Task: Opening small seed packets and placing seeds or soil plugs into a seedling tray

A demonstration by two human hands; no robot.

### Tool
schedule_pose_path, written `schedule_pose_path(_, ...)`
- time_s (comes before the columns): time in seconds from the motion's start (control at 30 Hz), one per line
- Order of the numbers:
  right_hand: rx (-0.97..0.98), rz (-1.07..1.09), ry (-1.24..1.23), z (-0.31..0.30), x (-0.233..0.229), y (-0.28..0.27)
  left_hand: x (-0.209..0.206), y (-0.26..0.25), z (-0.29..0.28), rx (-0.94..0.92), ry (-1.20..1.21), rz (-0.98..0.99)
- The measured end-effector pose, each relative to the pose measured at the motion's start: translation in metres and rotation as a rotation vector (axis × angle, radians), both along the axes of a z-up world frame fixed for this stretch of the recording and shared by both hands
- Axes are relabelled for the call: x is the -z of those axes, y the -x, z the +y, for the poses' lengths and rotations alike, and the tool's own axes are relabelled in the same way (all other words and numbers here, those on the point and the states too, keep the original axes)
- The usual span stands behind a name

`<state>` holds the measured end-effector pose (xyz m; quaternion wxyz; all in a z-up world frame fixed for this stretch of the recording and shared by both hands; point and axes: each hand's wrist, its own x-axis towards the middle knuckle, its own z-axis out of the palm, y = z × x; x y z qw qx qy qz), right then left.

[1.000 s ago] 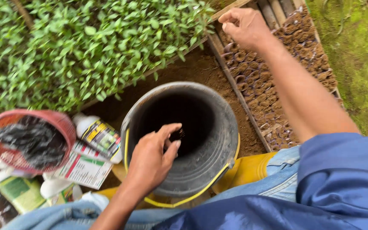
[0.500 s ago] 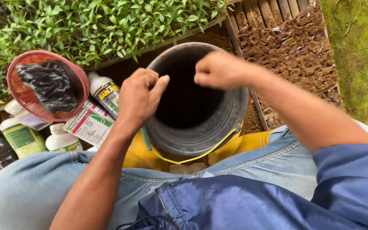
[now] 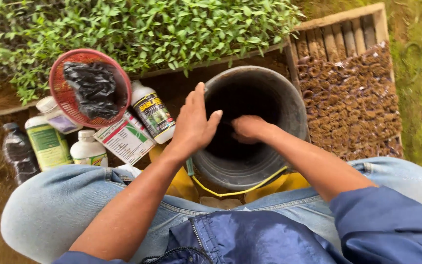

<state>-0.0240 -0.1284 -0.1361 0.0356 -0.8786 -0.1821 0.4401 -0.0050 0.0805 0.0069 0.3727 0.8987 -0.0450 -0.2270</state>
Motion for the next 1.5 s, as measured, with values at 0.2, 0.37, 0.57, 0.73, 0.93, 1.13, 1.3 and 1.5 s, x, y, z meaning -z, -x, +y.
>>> schedule_pose_path(0.2,-0.002,0.022,-0.180,0.033,-0.117,-0.024,-0.002,0.001,0.031,-0.085,0.115,0.161)
schedule_pose_path(0.37,-0.019,0.036,-0.193,0.033,-0.190,-0.036,0.031,-0.030,0.099,-0.124,-0.306,-0.056)
schedule_pose_path(0.57,0.044,-0.106,-0.210,0.004,-0.213,-0.031,0.048,-0.063,0.191,-0.296,-0.601,-0.014)
schedule_pose_path(0.73,0.077,-0.140,-0.209,-0.007,-0.205,-0.027,0.115,-0.067,0.217,-0.230,-0.643,0.099)
schedule_pose_path(0.93,0.108,-0.067,-0.115,0.002,-0.214,-0.032,0.121,-0.096,0.230,-0.523,-0.411,0.049)
schedule_pose_path(1.13,0.083,-0.086,-0.123,0.006,-0.212,-0.040,0.078,-0.111,0.224,-1.064,0.327,0.249)
schedule_pose_path(1.3,0.055,-0.094,-0.144,0.004,-0.211,-0.041,0.046,-0.106,0.229,-0.711,0.186,0.359)
schedule_pose_path(1.5,0.080,-0.085,-0.111,0.006,-0.211,-0.040,0.059,-0.094,0.227,-0.892,-0.180,0.032)
